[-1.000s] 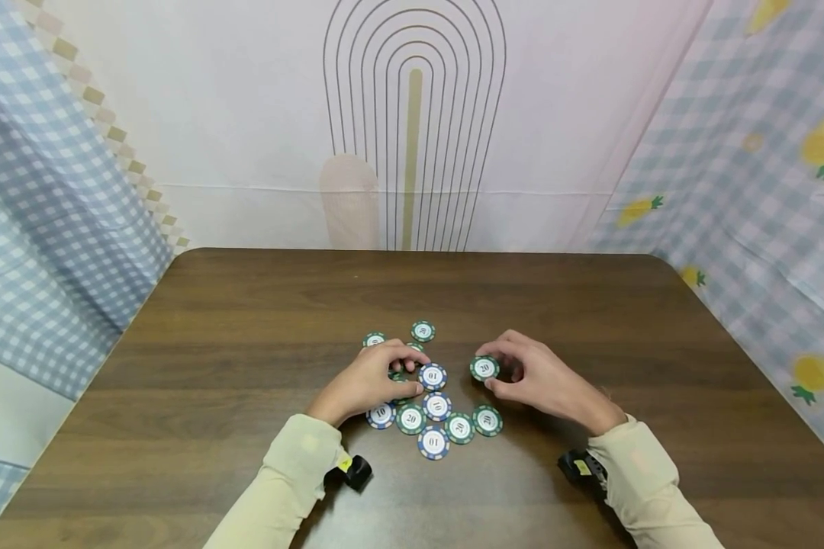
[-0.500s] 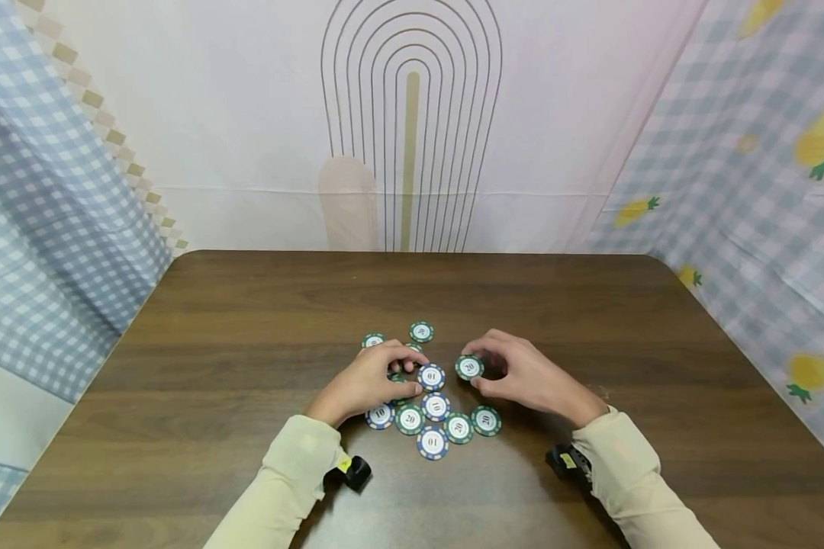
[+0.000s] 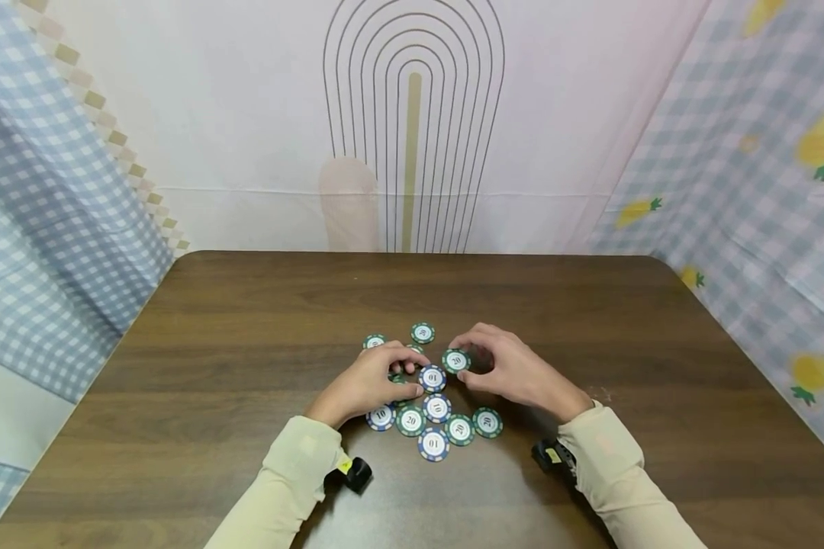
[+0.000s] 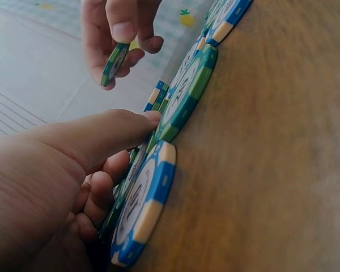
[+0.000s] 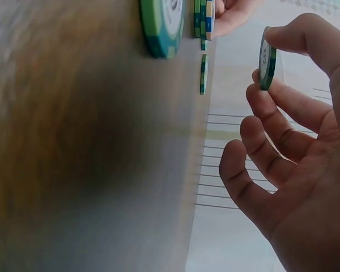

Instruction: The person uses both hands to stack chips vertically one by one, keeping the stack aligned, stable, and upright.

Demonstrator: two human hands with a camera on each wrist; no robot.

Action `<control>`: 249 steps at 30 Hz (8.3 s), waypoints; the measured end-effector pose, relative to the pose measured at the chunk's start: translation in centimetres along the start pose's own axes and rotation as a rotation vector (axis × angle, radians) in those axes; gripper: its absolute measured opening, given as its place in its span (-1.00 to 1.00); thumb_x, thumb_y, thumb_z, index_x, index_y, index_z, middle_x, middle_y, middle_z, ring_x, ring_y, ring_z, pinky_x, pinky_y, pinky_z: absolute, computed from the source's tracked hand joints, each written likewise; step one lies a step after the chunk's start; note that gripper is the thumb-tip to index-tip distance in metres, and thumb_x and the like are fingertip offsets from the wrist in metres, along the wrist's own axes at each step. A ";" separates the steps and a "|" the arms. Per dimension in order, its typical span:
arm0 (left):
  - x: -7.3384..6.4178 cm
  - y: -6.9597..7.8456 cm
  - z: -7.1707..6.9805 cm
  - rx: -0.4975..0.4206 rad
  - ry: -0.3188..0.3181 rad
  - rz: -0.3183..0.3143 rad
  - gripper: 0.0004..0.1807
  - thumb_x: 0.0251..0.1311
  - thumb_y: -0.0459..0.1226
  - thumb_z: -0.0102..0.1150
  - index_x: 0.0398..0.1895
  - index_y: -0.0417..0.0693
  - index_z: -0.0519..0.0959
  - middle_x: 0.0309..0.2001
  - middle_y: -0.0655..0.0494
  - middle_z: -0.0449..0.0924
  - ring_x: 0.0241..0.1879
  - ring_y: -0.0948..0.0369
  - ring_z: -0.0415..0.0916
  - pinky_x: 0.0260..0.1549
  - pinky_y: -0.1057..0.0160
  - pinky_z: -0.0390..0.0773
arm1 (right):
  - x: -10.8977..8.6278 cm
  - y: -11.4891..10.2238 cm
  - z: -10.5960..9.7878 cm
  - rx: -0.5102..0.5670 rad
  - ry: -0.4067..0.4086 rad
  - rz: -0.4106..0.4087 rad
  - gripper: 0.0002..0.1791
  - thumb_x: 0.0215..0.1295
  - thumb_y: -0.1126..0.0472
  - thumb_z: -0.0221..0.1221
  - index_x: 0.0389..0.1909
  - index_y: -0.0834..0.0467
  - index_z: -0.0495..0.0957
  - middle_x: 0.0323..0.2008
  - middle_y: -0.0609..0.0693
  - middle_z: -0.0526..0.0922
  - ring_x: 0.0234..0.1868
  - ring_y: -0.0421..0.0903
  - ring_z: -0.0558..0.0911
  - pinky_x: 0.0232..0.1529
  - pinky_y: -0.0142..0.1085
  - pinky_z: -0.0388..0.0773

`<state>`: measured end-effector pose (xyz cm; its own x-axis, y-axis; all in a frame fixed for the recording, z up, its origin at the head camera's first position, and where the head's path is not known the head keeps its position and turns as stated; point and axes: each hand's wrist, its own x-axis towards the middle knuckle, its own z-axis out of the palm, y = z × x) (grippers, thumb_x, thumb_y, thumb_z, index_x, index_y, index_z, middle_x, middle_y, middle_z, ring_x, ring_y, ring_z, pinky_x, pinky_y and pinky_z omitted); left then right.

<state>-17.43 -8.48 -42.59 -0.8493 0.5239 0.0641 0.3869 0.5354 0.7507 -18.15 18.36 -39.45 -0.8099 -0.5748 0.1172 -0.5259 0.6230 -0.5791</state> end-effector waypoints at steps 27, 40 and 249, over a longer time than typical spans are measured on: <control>0.1 0.0 0.0 0.020 -0.018 -0.014 -0.64 0.27 -0.27 0.47 0.12 0.01 0.72 -0.21 0.22 0.52 -0.22 0.27 0.43 -0.11 0.22 0.48 | 0.9 -1.8 1.6 -0.121 -0.115 0.050 -0.59 0.36 0.06 0.42 0.19 0.00 0.67 0.02 -0.12 0.63 -0.03 -0.14 0.55 0.01 -0.10 0.58; 0.4 0.2 -0.2 0.012 -0.014 -0.016 -0.62 0.28 -0.26 0.48 0.15 -0.02 0.70 -0.22 0.23 0.52 -0.20 0.25 0.44 -0.12 0.23 0.47 | 1.4 -2.1 1.8 -0.168 -0.125 0.034 -0.56 0.35 0.13 0.42 0.23 0.05 0.67 0.03 -0.11 0.64 -0.02 -0.14 0.56 -0.01 -0.13 0.59; 0.3 0.4 0.5 -0.008 -0.005 -0.014 -0.66 0.29 -0.26 0.46 0.12 0.03 0.72 -0.20 0.22 0.53 -0.22 0.25 0.43 -0.10 0.22 0.46 | 0.1 -3.4 2.1 -0.293 0.011 0.061 -0.58 0.25 0.16 0.39 0.13 0.14 0.69 -0.02 -0.04 0.65 -0.03 -0.08 0.58 -0.25 -0.11 0.64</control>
<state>-17.34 -7.80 -42.61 -0.8528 0.5198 0.0506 0.3724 0.5373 0.7567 -15.90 15.02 -39.19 -0.8445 -0.5264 0.0988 -0.5271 0.7840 -0.3280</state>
